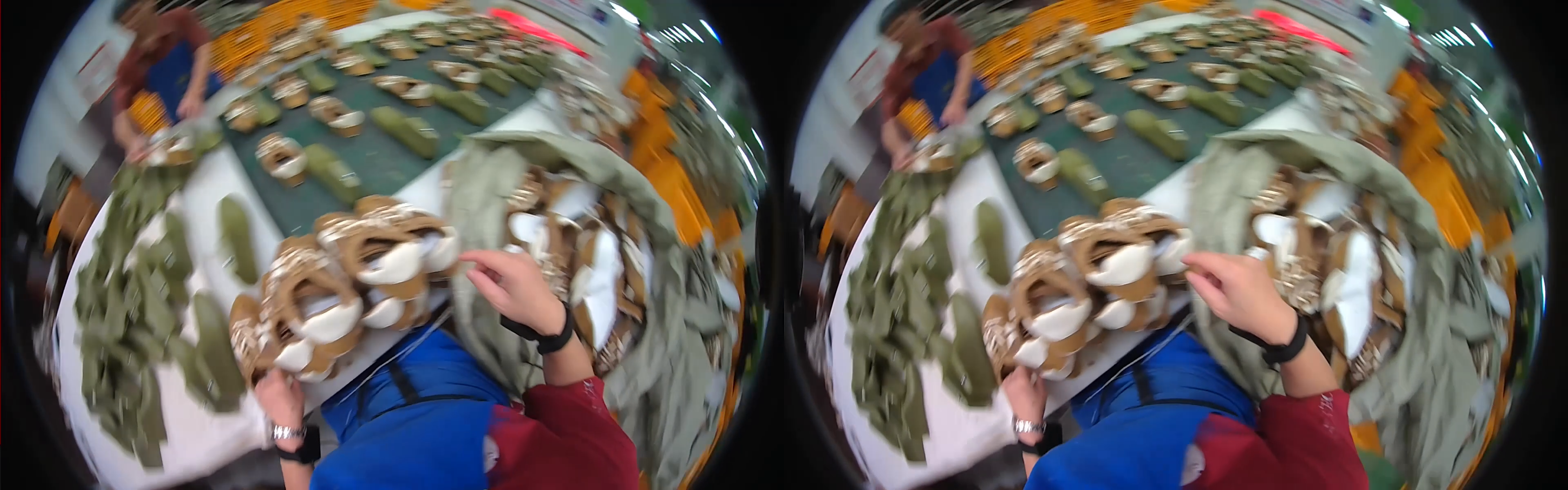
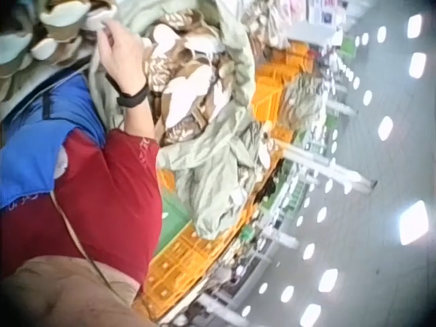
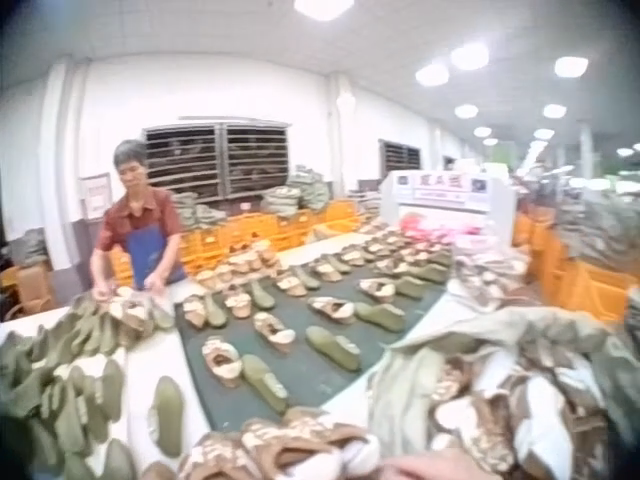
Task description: The person is organizing shoes and shoe lasts on a production table, sorting them into bags and placing them on the surface.
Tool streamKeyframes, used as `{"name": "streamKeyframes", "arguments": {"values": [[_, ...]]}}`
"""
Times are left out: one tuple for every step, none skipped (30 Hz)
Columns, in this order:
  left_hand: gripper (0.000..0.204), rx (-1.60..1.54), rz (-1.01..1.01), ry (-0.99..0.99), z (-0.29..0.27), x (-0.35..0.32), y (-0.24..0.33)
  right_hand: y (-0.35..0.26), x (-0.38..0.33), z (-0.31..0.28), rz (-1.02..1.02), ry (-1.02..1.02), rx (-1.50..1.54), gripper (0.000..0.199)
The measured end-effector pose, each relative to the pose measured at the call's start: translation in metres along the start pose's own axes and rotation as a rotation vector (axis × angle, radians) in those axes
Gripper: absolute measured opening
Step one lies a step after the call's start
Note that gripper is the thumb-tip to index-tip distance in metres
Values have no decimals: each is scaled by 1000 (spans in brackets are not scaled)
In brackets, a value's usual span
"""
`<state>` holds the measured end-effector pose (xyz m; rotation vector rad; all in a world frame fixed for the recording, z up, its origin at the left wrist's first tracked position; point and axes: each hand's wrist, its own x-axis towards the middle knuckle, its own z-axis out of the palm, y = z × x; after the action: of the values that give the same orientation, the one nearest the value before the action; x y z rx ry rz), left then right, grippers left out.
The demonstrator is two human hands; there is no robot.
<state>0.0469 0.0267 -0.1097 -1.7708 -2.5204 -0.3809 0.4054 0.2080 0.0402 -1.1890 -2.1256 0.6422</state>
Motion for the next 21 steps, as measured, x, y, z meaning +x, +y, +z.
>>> {"name": "streamKeyframes", "arguments": {"values": [[21,-78,5,-21,-1,2,-1,13,-5,-11,63,72,-53,18],[19,-149,0,-46,-3,4,-2,30,-10,-22,120,138,-100,17],[19,-152,-4,-105,-7,6,-1,50,-17,-35,143,248,-181,16],[19,-149,-10,-163,-11,9,0,70,-28,-51,279,300,-211,15],[20,-197,-18,-165,-15,12,3,103,-42,-61,295,442,-291,16],[21,-241,-37,-167,-18,13,5,125,-54,-75,412,464,-358,17],[23,-171,9,-86,-21,13,3,155,-69,-83,406,489,-489,19],[20,-151,0,-130,-34,16,7,179,-81,-88,401,511,-620,20],[26,-108,-30,-196,-59,22,22,188,-80,-88,489,502,-473,21],[33,-61,-65,-257,-82,25,36,191,-74,-84,568,490,-319,22],[29,-126,-85,-199,-88,26,39,182,-66,-84,554,453,-291,24],[25,-184,-103,-137,-93,26,43,193,-62,-81,500,415,-367,27],[28,-143,-88,-37,-99,26,44,188,-53,-74,402,394,-452,30],[31,-160,-115,7,-104,26,48,188,-47,-69,411,317,-545,33],[34,-192,-167,-4,-115,28,59,189,-44,-63,410,295,-626,33],[36,-221,-219,-15,-122,29,68,192,-42,-57,408,271,-704,34],[36,-220,-204,-15,-124,28,70,192,-45,-53,420,280,-703,34],[37,-246,-211,12,-125,27,73,191,-47,-50,383,293,-798,34],[37,-274,-218,35,-125,26,73,190,-50,-50,348,302,-894,34],[37,-276,-203,32,-125,26,73,189,-54,-52,361,308,-898,34],[36,-282,-189,48,-125,25,73,185,-58,-57,346,317,-776,33]]}}
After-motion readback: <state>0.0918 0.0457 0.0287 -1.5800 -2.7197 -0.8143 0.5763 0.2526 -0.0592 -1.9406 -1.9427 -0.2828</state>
